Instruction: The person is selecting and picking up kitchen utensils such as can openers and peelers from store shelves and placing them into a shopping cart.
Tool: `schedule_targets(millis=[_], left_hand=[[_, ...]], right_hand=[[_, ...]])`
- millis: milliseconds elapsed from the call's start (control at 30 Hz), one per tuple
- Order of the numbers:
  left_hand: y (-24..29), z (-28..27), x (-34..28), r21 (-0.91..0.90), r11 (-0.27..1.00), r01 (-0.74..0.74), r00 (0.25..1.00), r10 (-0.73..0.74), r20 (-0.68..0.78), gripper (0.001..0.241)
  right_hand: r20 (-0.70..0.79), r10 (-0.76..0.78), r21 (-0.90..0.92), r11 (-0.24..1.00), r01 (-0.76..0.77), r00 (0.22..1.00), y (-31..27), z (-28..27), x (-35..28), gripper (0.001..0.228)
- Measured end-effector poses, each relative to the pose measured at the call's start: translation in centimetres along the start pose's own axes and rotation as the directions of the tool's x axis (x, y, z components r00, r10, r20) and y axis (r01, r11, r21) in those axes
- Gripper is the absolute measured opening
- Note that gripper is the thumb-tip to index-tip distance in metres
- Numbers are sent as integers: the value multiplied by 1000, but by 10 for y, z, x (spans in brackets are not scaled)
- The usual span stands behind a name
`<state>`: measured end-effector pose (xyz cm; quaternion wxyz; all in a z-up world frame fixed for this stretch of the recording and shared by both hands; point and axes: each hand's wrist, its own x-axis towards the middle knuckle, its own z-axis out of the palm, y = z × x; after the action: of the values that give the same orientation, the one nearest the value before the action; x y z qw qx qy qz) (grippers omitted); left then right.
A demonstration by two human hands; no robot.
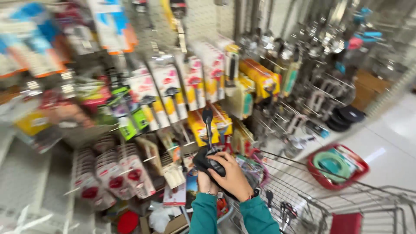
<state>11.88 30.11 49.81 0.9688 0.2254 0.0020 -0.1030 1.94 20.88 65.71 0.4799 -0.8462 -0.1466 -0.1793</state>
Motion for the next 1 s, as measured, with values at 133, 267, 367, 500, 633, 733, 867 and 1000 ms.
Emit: schedule_targets(millis=[133, 267, 367, 500, 633, 733, 867, 1000], left_hand=[[71, 45, -49, -197, 970, -145, 987, 155, 33, 55], [100, 59, -55, -169, 958, -232, 943, 264, 204, 59], [107, 51, -44, -85, 940, -329, 939, 335, 77, 51], [117, 48, -45, -66, 918, -391, 920, 392, -2, 48], [138, 71, -66, -216, 912, -350, 913, 383, 140, 62], [142, 75, -72, -334, 927, -172, 860, 307, 408, 88], [150, 86, -83, -315, 942, -120, 831, 268, 487, 97], [135, 42, -38, -341, 917, -204, 791, 360, 495, 70]], right_hand=[[156, -135, -18, 990, 139, 978, -42, 20, 11, 39], [130, -283, -144, 943, 301, 950, -70, 39, 27, 38], [-47, -334, -217, 923, 317, 941, -94, 52, 33, 34], [-131, -364, -277, 906, 319, 922, -117, 52, 29, 31], [-13, -382, -209, 905, 371, 924, -114, 48, 28, 30], [111, -305, -164, 933, 320, 946, -119, 43, 23, 30], [185, -284, -90, 948, 304, 941, -112, 39, 19, 33], [149, -406, 42, 913, 405, 901, -95, 24, 25, 35]])
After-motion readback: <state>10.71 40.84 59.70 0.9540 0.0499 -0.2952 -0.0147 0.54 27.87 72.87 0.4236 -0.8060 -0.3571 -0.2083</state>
